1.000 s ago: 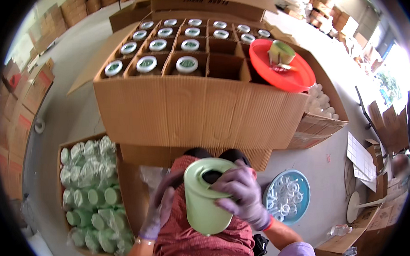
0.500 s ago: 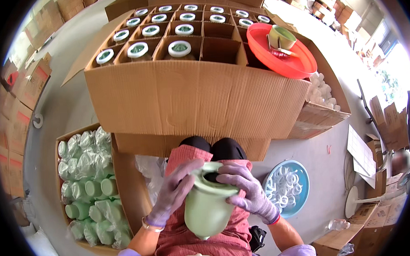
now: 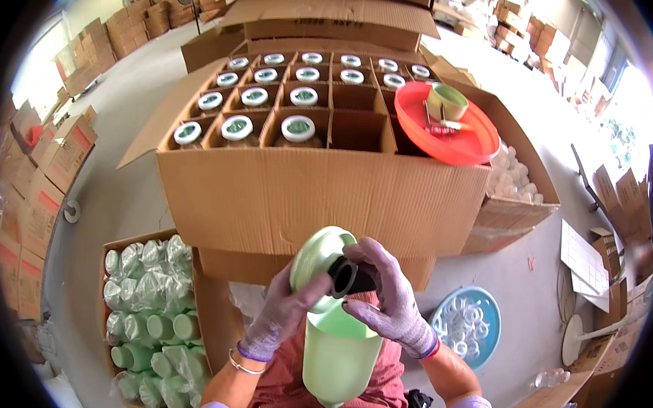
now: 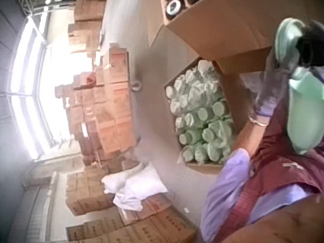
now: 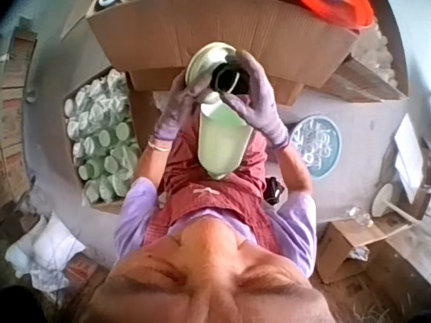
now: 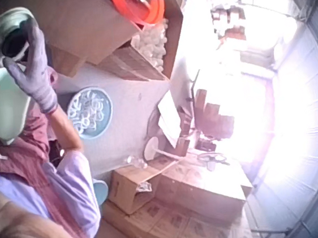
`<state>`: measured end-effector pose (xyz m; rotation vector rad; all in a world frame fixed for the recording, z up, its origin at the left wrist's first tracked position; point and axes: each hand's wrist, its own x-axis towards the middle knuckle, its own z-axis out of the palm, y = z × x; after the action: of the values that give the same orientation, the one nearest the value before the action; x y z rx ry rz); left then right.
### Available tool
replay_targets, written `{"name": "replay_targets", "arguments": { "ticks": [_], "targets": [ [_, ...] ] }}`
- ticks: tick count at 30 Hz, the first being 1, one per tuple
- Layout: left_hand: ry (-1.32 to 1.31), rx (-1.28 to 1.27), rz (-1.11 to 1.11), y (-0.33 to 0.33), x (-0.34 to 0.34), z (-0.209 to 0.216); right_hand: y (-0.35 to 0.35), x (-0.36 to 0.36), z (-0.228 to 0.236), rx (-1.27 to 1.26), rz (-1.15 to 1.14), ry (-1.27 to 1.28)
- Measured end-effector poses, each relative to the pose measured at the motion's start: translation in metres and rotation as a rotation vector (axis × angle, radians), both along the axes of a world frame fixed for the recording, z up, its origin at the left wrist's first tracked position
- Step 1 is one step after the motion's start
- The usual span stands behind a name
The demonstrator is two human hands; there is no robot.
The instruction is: The person assembles light green thermos flasks by inserting internal components, screwing on lids, and placing stoppers. The person then wraps each assembled flask in a plastic bag and places it into a cardboard box.
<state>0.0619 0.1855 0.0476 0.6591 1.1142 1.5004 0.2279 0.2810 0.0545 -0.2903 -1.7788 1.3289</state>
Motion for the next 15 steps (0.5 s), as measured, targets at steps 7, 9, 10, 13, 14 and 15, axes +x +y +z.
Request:
{"name": "replay_targets", "arguments": {
  "ticks": [7, 9, 10, 13, 14, 15],
  "targets": [
    [0.464, 0.275, 0.213, -0.008, 0.022, 0.022, 0.010, -0.018, 0.009, 0.481, -0.078, -0.366],
    [1.158, 0.573, 0.414, 0.002, 0.018, 0.007, 0.007, -0.019, 0.005, 0.001, 0.041, -0.377],
    [1.234, 0.701, 0.368, 0.005, 0.013, 0.004, 0.013, -0.015, -0.006, -0.222, 0.157, -0.342],
    [1.858, 0.906, 0.154, 0.000, -0.004, 0.005, 0.031, -0.005, -0.014, -0.670, 0.386, -0.319],
    [2.005, 0.973, 0.101, -0.004, -0.009, 0.004, 0.040, -0.004, -0.007, -0.599, 0.422, -0.395],
    [1.978, 1.004, 0.135, -0.004, -0.013, 0.007, 0.049, -0.002, 0.004, -0.527, 0.457, -0.470]
  ]
}}
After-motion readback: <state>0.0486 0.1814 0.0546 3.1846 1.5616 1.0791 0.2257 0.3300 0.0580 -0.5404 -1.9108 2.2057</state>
